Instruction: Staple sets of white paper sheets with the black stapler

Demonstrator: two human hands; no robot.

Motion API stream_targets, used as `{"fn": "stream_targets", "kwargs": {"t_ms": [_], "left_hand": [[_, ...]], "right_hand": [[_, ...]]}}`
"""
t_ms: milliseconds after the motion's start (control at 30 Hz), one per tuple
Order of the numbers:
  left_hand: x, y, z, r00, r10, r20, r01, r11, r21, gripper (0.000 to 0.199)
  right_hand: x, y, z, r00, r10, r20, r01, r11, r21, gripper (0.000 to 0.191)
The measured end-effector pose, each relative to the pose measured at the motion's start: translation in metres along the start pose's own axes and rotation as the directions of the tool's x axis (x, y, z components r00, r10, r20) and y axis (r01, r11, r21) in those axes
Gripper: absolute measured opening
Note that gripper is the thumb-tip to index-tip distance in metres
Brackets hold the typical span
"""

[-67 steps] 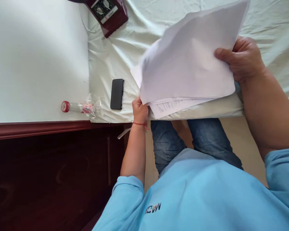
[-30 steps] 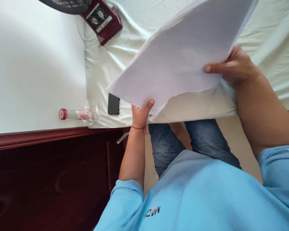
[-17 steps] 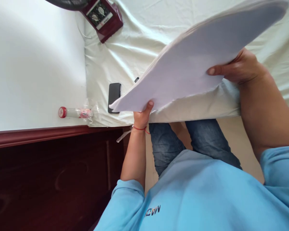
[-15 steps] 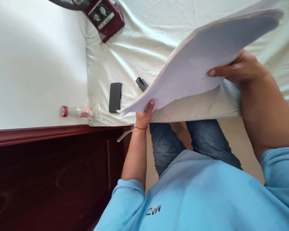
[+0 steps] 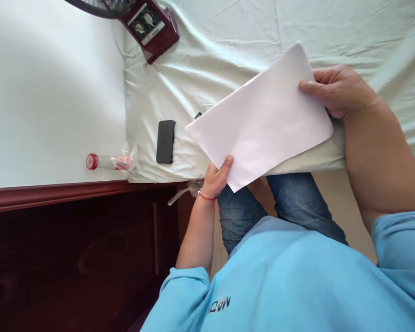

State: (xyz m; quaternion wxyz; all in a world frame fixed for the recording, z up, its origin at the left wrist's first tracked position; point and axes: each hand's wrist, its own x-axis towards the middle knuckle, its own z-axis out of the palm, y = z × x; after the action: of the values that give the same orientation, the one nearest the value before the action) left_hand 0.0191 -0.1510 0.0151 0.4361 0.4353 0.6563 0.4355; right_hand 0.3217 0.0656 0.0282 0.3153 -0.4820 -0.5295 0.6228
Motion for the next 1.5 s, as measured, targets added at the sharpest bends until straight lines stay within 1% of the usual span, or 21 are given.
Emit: {"fn": "stream_targets", "kwargs": {"t_ms": [67, 133, 233, 300, 367, 433, 567, 700, 800, 900, 967, 1067, 1133, 1200, 1233, 1300, 1367, 1400, 1433, 1500], "left_hand": [[0.0, 0.002, -0.001, 0.999, -0.022, 0.04, 0.021, 0.999, 0.028, 0.07], [0.002, 0.004, -0.003, 0.999, -0.028, 0.023, 0.028, 0.999, 0.023, 0.063], [0.007, 0.005, -0.006, 0.994, -0.053, -0.097, 0.049, 0.998, -0.043, 0.054], [0.012, 0.005, -0.009, 0.979, -0.075, -0.188, 0.06, 0.995, -0.08, 0.054], [0.017, 0.007, -0.012, 0.961, -0.085, -0.263, 0.063, 0.994, -0.091, 0.048], [0.02, 0.008, -0.014, 0.945, -0.109, -0.309, 0.092, 0.993, -0.071, 0.037], [0.023, 0.013, -0.011, 0.913, -0.198, -0.356, 0.212, 0.977, -0.002, 0.02], [0.027, 0.018, -0.007, 0.894, -0.237, -0.38, 0.256, 0.967, 0.0, 0.021], [0.034, 0.019, -0.008, 0.89, -0.226, -0.395, 0.268, 0.962, 0.054, 0.022], [0.044, 0.017, -0.013, 0.903, -0.185, -0.386, 0.269, 0.947, 0.175, 0.024], [0.051, 0.013, -0.016, 0.918, -0.167, -0.36, 0.263, 0.935, 0.237, 0.028], [0.061, 0.005, -0.019, 0.932, -0.129, -0.339, 0.227, 0.936, 0.268, 0.035], [0.065, -0.001, -0.02, 0.931, -0.066, -0.359, 0.173, 0.945, 0.277, 0.032], [0.066, -0.006, -0.02, 0.914, 0.041, -0.404, 0.094, 0.947, 0.307, 0.022], [0.065, -0.007, -0.02, 0.895, 0.105, -0.433, 0.049, 0.943, 0.329, 0.016], [0.063, -0.008, -0.02, 0.839, 0.233, -0.492, -0.034, 0.924, 0.381, 0.007], [0.062, -0.007, -0.022, 0.786, 0.34, -0.516, -0.099, 0.893, 0.438, 0.017], [0.061, -0.006, -0.023, 0.774, 0.383, -0.505, -0.127, 0.875, 0.468, 0.023], [0.061, -0.006, -0.024, 0.773, 0.417, -0.478, -0.155, 0.855, 0.495, 0.028], [0.062, -0.007, -0.027, 0.79, 0.459, -0.407, -0.202, 0.822, 0.533, 0.032]], "right_hand": [[0.0, -0.001, 0.002, 0.999, 0.027, -0.041, -0.028, 0.999, -0.037, 0.022], [-0.003, -0.004, 0.004, 0.996, 0.052, -0.073, -0.059, 0.993, -0.1, 0.023], [-0.008, -0.012, 0.004, 0.992, 0.097, -0.087, -0.115, 0.964, -0.238, 0.024], [-0.009, -0.017, 0.003, 0.987, 0.139, -0.085, -0.16, 0.932, -0.325, 0.023], [-0.01, -0.019, 0.0, 0.98, 0.183, -0.074, -0.198, 0.904, -0.379, 0.021], [-0.01, -0.019, -0.004, 0.973, 0.222, -0.062, -0.228, 0.883, -0.411, 0.022], [-0.011, -0.019, -0.01, 0.962, 0.27, -0.041, -0.259, 0.858, -0.444, 0.028], [-0.012, -0.021, -0.012, 0.95, 0.307, -0.059, -0.296, 0.823, -0.485, 0.028], [-0.014, -0.023, -0.011, 0.944, 0.319, -0.083, -0.319, 0.822, -0.472, 0.028], [-0.015, -0.023, -0.011, 0.952, 0.292, -0.096, -0.303, 0.838, -0.454, 0.031], [-0.014, -0.022, -0.011, 0.958, 0.262, -0.114, -0.285, 0.847, -0.449, 0.031], [-0.013, -0.022, -0.01, 0.956, 0.249, -0.154, -0.291, 0.866, -0.406, 0.023], [-0.012, -0.023, -0.008, 0.953, 0.247, -0.174, -0.295, 0.882, -0.368, 0.019], [-0.011, -0.021, -0.008, 0.954, 0.238, -0.184, -0.289, 0.892, -0.347, 0.018], [-0.01, -0.02, -0.008, 0.955, 0.23, -0.186, -0.283, 0.897, -0.341, 0.019], [-0.009, -0.018, -0.009, 0.958, 0.221, -0.181, -0.271, 0.905, -0.329, 0.021], [-0.008, -0.016, -0.011, 0.96, 0.22, -0.174, -0.266, 0.91, -0.317, 0.021], [-0.008, -0.015, -0.011, 0.96, 0.222, -0.17, -0.266, 0.911, -0.316, 0.021], [-0.008, -0.016, -0.012, 0.96, 0.222, -0.169, -0.266, 0.909, -0.322, 0.02], [-0.009, -0.017, -0.012, 0.96, 0.223, -0.169, -0.269, 0.903, -0.335, 0.02]]}}
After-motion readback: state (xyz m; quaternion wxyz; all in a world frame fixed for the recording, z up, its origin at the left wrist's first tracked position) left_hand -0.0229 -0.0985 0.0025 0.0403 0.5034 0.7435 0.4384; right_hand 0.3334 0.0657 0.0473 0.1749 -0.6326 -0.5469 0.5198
